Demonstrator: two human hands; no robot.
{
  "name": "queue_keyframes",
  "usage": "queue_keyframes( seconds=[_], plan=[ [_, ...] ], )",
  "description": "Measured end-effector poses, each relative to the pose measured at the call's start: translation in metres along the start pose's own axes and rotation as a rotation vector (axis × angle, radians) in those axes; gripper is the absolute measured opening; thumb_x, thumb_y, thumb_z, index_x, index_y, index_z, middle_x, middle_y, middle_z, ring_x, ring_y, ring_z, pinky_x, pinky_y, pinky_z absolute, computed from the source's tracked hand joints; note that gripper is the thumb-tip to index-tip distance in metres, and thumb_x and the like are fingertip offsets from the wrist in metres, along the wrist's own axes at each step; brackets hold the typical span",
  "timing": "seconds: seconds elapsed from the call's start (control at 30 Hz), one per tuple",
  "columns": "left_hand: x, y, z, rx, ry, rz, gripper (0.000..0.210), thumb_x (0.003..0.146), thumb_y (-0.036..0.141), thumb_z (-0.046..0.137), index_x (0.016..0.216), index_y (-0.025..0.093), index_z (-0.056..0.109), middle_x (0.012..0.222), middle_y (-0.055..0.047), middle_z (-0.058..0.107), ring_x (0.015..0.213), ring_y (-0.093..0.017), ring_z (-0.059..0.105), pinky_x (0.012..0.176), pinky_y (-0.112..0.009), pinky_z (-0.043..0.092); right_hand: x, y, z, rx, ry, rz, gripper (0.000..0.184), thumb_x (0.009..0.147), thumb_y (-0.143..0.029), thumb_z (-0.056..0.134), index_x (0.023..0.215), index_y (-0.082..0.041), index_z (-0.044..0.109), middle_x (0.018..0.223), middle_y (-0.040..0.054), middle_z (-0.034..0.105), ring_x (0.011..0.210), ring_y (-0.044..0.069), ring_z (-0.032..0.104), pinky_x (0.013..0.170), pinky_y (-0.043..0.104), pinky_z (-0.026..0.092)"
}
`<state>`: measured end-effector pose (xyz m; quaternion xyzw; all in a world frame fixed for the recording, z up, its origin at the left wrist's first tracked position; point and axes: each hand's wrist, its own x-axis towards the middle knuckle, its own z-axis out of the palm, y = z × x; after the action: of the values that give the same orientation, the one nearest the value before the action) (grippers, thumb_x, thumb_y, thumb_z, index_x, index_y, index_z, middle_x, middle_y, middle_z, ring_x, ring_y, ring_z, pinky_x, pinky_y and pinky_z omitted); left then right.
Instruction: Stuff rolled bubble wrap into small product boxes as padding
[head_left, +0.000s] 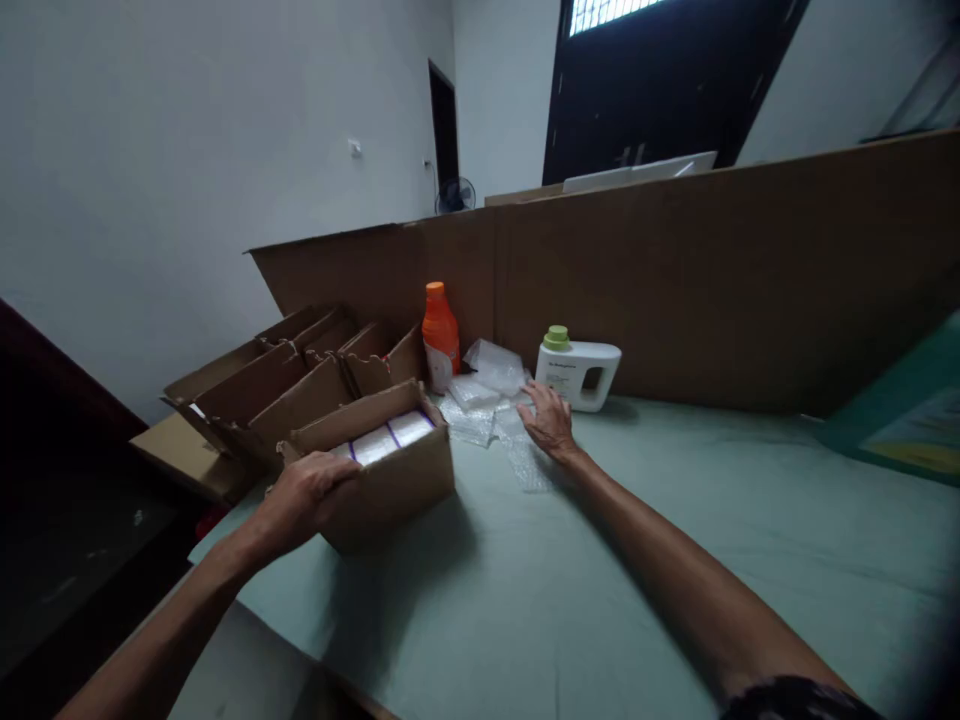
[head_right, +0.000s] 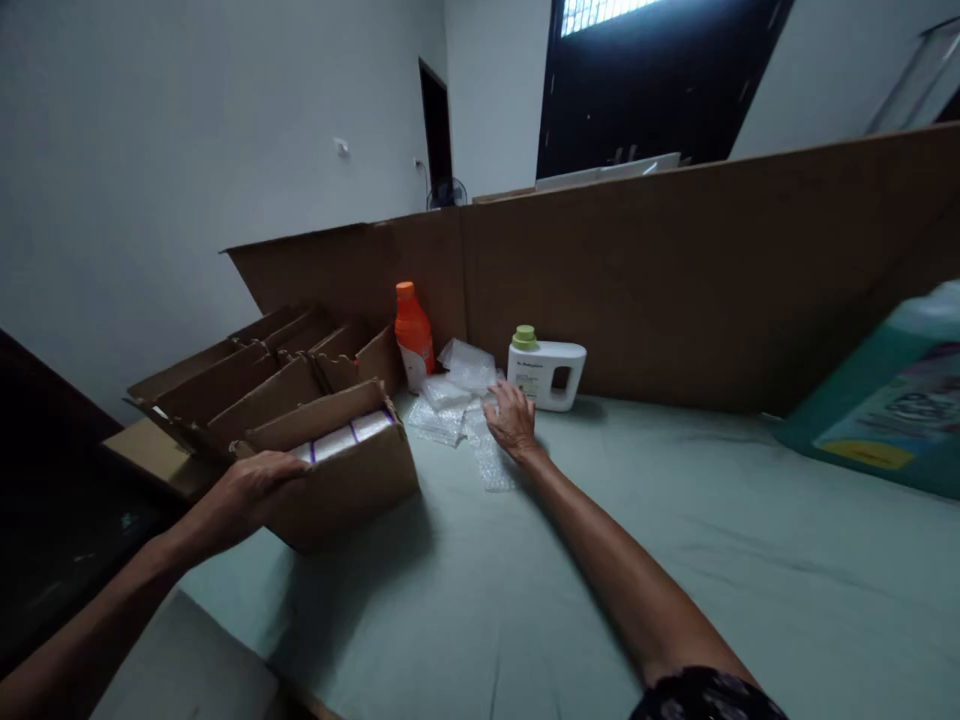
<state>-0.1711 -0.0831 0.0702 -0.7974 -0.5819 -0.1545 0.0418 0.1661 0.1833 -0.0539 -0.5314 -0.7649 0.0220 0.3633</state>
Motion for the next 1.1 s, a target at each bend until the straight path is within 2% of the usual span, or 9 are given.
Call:
queue_keyframes(
  seconds=[0.1, 0.23, 0.33, 0.43, 0.53, 0.6, 0.67, 0.9, 1.1],
  plan=[
    [-0.018, 0.033, 0.008, -0.100, 0.138, 0.324, 0.019, 0.100, 0.017, 0.048, 0.099, 0.022, 0.066, 0.086, 0.000, 0.075, 0.080, -0.015, 0.070, 0.090, -0.032, 0.051, -0.026, 0.015, -0.025, 0.068, -0.010, 0.014, 0.037, 0.090, -0.029, 0.050, 0.120, -0.021, 0.069, 0.141, 0.0118, 0.063, 0.127, 0.032, 0.057, 0.103, 0.052, 0.045],
    [-0.031, 0.069, 0.010, -0.045, 0.295, 0.429, 0.029, 0.093, 0.010, 0.062, 0.118, 0.024, 0.063, 0.112, -0.004, 0.076, 0.115, -0.022, 0.068, 0.116, -0.047, 0.040, -0.070, 0.031, -0.058, 0.149, -0.069, 0.007, 0.032, 0.090, -0.032, 0.050, 0.112, -0.022, 0.071, 0.133, 0.0115, 0.068, 0.123, 0.029, 0.062, 0.096, 0.046, 0.053],
    [-0.055, 0.071, 0.020, -0.114, 0.596, 0.224, 0.071, 0.080, 0.023, 0.079, 0.144, 0.033, 0.049, 0.149, -0.006, 0.054, 0.139, -0.032, 0.051, 0.121, -0.058, 0.035, -0.108, 0.036, -0.076, 0.199, -0.124, -0.007, 0.031, 0.090, -0.035, 0.052, 0.110, -0.022, 0.072, 0.126, 0.0120, 0.071, 0.118, 0.028, 0.066, 0.095, 0.046, 0.056],
    [-0.086, 0.056, 0.055, -0.404, 0.843, -0.216, 0.074, 0.084, 0.035, 0.071, 0.152, 0.035, 0.040, 0.158, -0.006, 0.044, 0.140, -0.033, 0.049, 0.119, -0.057, 0.039, -0.150, 0.028, -0.086, 0.265, -0.222, -0.067, 0.036, 0.088, -0.037, 0.058, 0.119, -0.023, 0.070, 0.130, 0.0118, 0.070, 0.122, 0.029, 0.065, 0.105, 0.050, 0.052],
    [-0.104, 0.042, 0.104, -0.609, 0.517, -0.623, 0.073, 0.082, 0.047, 0.069, 0.147, 0.025, 0.045, 0.146, -0.012, 0.057, 0.131, -0.034, 0.059, 0.111, -0.054, 0.048, -0.185, 0.006, -0.092, 0.387, -0.386, -0.176, 0.057, 0.089, -0.036, 0.059, 0.144, -0.022, 0.055, 0.145, 0.0141, 0.060, 0.133, 0.031, 0.058, 0.111, 0.052, 0.048],
    [-0.100, 0.041, 0.131, -0.700, 0.279, -0.717, 0.068, 0.073, 0.053, 0.072, 0.131, 0.018, 0.059, 0.128, -0.015, 0.069, 0.119, -0.037, 0.066, 0.102, -0.054, 0.055, -0.200, -0.013, -0.096, 0.472, -0.481, -0.235, 0.072, 0.088, -0.034, 0.060, 0.155, -0.019, 0.040, 0.152, 0.0174, 0.053, 0.138, 0.033, 0.053, 0.113, 0.052, 0.046],
    [-0.087, 0.046, 0.147, -0.745, 0.181, -0.742, 0.058, 0.065, 0.055, 0.072, 0.108, 0.016, 0.067, 0.110, -0.015, 0.075, 0.108, -0.039, 0.070, 0.094, -0.053, 0.059, -0.210, -0.028, -0.100, 0.531, -0.521, -0.246, 0.081, 0.086, -0.030, 0.060, 0.160, -0.016, 0.031, 0.155, 0.0195, 0.048, 0.141, 0.034, 0.049, 0.115, 0.053, 0.044],
    [-0.028, 0.071, 0.153, -0.845, 0.101, -0.590, 0.052, 0.067, 0.052, 0.068, 0.104, 0.017, 0.069, 0.107, -0.014, 0.077, 0.104, -0.038, 0.072, 0.089, -0.051, 0.060, -0.213, -0.006, -0.129, 0.547, -0.497, -0.035, 0.060, 0.094, -0.033, 0.052, 0.152, -0.021, 0.046, 0.146, 0.0156, 0.059, 0.130, 0.032, 0.060, 0.105, 0.050, 0.054],
    [-0.025, 0.088, 0.173, -0.745, 0.179, -0.541, 0.052, 0.073, 0.054, 0.065, 0.107, 0.014, 0.068, 0.103, -0.017, 0.076, 0.098, -0.037, 0.072, 0.083, -0.049, 0.061, -0.158, 0.040, -0.121, 0.179, -0.349, -0.094, 0.040, 0.089, -0.033, 0.054, 0.123, -0.020, 0.070, 0.125, 0.0132, 0.072, 0.114, 0.032, 0.067, 0.098, 0.047, 0.056]
  ],
)
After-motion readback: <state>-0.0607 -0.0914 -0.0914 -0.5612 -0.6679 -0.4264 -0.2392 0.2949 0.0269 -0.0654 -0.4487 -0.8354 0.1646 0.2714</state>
